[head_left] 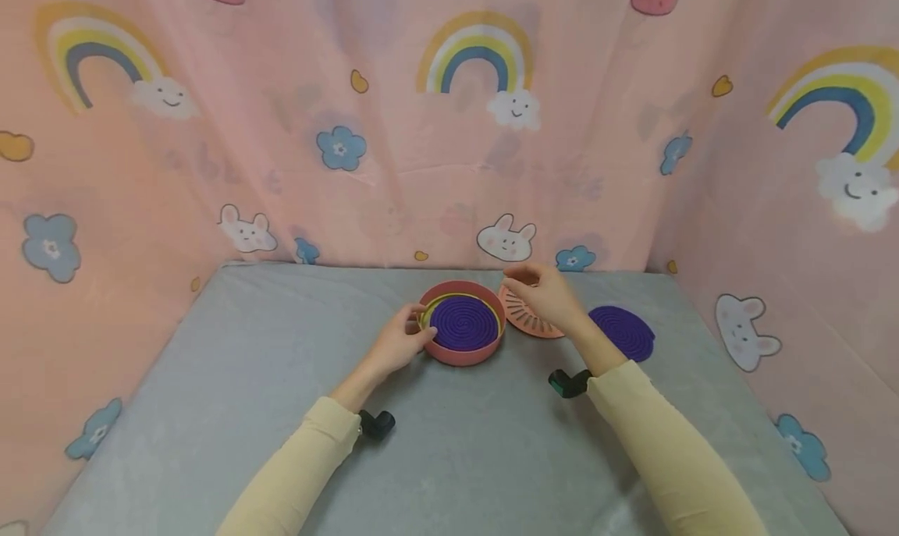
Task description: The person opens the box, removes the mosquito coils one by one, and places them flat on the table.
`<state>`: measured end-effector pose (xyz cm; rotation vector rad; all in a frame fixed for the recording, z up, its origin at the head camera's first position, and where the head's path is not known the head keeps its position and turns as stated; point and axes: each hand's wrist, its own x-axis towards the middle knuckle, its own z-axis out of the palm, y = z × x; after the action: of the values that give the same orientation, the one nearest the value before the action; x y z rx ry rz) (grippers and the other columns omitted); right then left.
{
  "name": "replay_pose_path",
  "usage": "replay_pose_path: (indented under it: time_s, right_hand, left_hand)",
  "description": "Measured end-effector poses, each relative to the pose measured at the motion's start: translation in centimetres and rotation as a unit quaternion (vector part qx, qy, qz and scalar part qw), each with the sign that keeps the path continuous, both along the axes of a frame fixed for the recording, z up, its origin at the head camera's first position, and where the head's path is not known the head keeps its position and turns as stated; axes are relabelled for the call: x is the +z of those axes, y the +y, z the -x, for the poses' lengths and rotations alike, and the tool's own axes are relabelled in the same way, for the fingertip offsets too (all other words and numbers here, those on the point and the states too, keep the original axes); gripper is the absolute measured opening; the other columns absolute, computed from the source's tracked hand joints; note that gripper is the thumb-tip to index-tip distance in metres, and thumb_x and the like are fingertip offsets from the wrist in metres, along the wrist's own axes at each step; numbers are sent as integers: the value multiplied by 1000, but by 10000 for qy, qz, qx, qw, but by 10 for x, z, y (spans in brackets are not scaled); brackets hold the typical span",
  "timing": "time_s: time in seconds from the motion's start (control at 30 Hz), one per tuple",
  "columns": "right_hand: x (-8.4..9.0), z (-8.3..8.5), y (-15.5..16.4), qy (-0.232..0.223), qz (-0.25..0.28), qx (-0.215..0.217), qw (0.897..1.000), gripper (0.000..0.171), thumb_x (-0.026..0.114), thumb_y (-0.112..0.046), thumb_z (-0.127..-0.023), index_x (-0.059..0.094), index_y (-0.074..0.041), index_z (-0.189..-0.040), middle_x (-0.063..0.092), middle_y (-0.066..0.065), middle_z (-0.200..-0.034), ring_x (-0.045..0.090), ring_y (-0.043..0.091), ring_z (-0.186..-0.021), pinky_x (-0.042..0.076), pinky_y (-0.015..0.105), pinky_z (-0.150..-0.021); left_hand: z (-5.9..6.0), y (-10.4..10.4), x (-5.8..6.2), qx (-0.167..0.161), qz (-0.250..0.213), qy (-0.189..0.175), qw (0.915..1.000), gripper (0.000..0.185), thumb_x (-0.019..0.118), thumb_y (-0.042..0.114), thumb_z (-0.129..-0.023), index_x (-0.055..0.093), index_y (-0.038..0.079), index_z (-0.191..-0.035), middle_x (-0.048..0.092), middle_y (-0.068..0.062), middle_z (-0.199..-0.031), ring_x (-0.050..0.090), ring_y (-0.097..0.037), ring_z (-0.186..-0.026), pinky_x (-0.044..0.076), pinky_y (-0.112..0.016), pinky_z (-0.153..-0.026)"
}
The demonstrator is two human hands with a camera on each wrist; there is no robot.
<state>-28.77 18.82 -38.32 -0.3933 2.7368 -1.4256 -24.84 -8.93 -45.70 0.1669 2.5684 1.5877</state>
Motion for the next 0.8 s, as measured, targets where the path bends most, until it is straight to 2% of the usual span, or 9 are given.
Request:
replay_pose_path:
  time_s: [0.17, 0.43, 0.6, 0.8]
  right_hand:
    - [-3, 3, -17, 7, -142, 114, 9998, 32, 59, -31, -95, 61, -12, -121, 62, 7, -118, 56, 27, -109, 47, 46, -91]
    - [-22, 14, -41, 184, -643, 88, 9977, 35, 62, -39, -92, 64, -15, -117, 64, 2, -113, 59, 22, -105, 49, 44, -89]
    - [-35, 19, -55, 284, -789, 159, 9963, 33, 61, -33, -93, 64, -12, -119, 63, 5, -115, 58, 24, -107, 48, 44, -92]
    - [-42, 23, -69, 315, -949, 311, 9945, 32, 60, -29, -94, 63, -11, -120, 62, 8, -119, 57, 25, -110, 46, 44, -94]
  left_hand:
    - [0, 3, 0, -48, -83, 13, 10000, 50, 64, 27, -92, 46, 13, -137, 46, -14, -137, 51, -29, -120, 51, -40, -87]
    - [1, 1, -2, -10, -153, -49, 9999, 49, 63, 27, -92, 46, 13, -136, 46, -13, -136, 51, -29, -120, 52, -39, -87]
    - [1, 0, -2, -33, -108, -68, 9999, 49, 62, 27, -93, 45, 13, -137, 45, -14, -138, 50, -30, -121, 51, -40, -87]
    - [2, 0, -3, 30, -44, -86, 9999, 51, 64, 30, -92, 46, 14, -137, 46, -11, -137, 51, -27, -120, 51, -40, -86]
